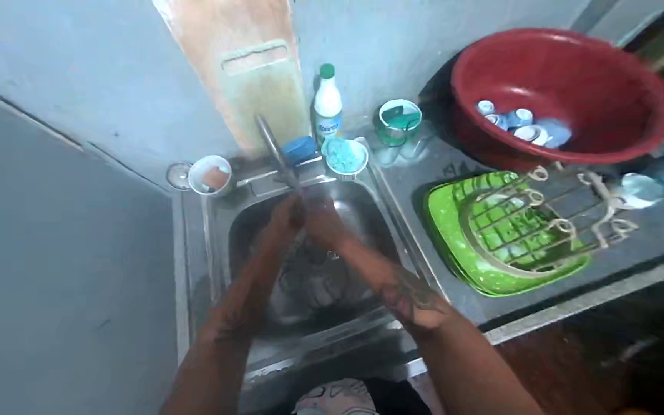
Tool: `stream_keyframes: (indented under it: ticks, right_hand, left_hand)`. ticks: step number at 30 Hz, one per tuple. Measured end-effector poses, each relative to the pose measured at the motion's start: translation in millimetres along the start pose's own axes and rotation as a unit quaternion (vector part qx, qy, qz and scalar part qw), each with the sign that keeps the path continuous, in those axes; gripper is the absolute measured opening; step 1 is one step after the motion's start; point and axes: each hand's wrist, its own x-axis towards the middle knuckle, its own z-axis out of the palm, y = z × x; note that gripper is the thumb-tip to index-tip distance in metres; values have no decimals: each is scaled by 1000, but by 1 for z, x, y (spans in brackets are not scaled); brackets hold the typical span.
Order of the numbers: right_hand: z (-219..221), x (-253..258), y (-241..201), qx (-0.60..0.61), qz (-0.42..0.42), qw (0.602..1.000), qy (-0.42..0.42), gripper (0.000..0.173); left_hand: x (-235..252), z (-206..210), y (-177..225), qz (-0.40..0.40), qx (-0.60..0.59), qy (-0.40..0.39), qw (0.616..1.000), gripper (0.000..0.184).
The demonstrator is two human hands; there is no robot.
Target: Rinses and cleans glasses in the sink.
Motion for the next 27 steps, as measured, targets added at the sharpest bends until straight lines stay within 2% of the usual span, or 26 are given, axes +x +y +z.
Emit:
stream_keyframes:
  ticks: [1, 2, 3, 4, 5, 6, 7, 9, 10, 11, 12, 13, 14, 15, 16, 17, 18, 19, 20, 21, 22, 23, 24, 27]
  right_hand:
    - [-4, 8, -12, 213, 97, 972, 15, 39]
    - [-4, 17, -23, 397, 178, 898, 68, 34]
    - [-4, 20, -34, 472, 230, 843, 114, 29]
    - [-6, 17, -40, 455, 240, 851, 110, 32]
    - [-11, 9, -38, 365, 204, 906, 62, 35]
    - [-11, -1, -32, 222, 134, 966, 25, 36]
    - [-5, -6, -18, 93, 52, 994, 29, 39]
    - [6, -6, 1, -31, -51, 995, 80, 44]
    - [10, -3, 1, -54, -59, 993, 88, 42]
    - [6, 1, -8, 24, -17, 998, 63, 40]
    - [-2, 6, -22, 183, 64, 980, 46, 40]
    - [-4, 16, -30, 349, 144, 923, 69, 37]
    - [-7, 20, -36, 438, 202, 871, 95, 38]
    - [-9, 17, -38, 420, 219, 876, 92, 40]
    - [-7, 10, -34, 313, 177, 931, 62, 38]
    - [-4, 0, -27, 155, 108, 981, 38, 35]
    - [-3, -9, -16, 30, 25, 998, 42, 33]
    - [1, -11, -4, -53, -44, 996, 62, 32]
    - [8, -7, 7, -94, -79, 988, 89, 34]
    - [11, -3, 9, -116, -76, 986, 93, 33]
    - [8, 2, 4, -80, -33, 994, 61, 36]
    - [1, 9, -4, -1, 23, 999, 24, 42]
    - [-5, 18, -7, 84, 61, 995, 12, 40]
    - [-32, 31, 3, 276, 85, 957, 0, 33]
  left_hand:
    - [0, 3, -5, 18, -44, 10, 999, 36]
    - [0, 5, -8, 26, -63, 11, 998, 39]
    - [-2, 4, -8, 22, -66, 5, 998, 40]
    - [-5, 2, -7, 5, -66, -2, 998, 39]
    - [-7, -3, -3, -17, -58, -20, 998, 40]
    - [-8, -6, 4, -39, -39, -25, 998, 41]
    - [-9, -8, 10, -58, -26, -21, 998, 40]
    - [-13, -7, 14, -68, -27, 9, 997, 39]
    - [-14, -3, 12, -54, -35, 25, 998, 39]
    - [-15, 1, 9, -37, -55, 39, 997, 40]
    - [-16, 4, 5, -17, -73, 36, 997, 41]
    - [-15, 6, 1, -7, -91, 25, 996, 41]
    - [-16, 8, 0, -5, -94, 19, 995, 42]
    - [-19, 7, 0, -11, -87, 3, 996, 43]
    - [-23, 5, 4, -19, -67, -11, 997, 44]
    - [-25, 4, 9, -29, -48, -19, 998, 41]
    - [-22, 5, 15, -50, -55, -16, 997, 37]
    - [-18, 5, 18, -61, -71, -10, 996, 34]
    - [-16, 6, 17, -55, -88, -1, 995, 33]
    - [-13, 7, 14, -34, -106, 7, 994, 32]
    - [-11, 9, 11, -10, -127, 16, 992, 32]
    - [-10, 11, 9, 8, -139, 27, 990, 34]
    - [-10, 11, 7, 16, -141, 31, 989, 37]
    - [-13, 5, 7, -22, -148, -14, 989, 39]
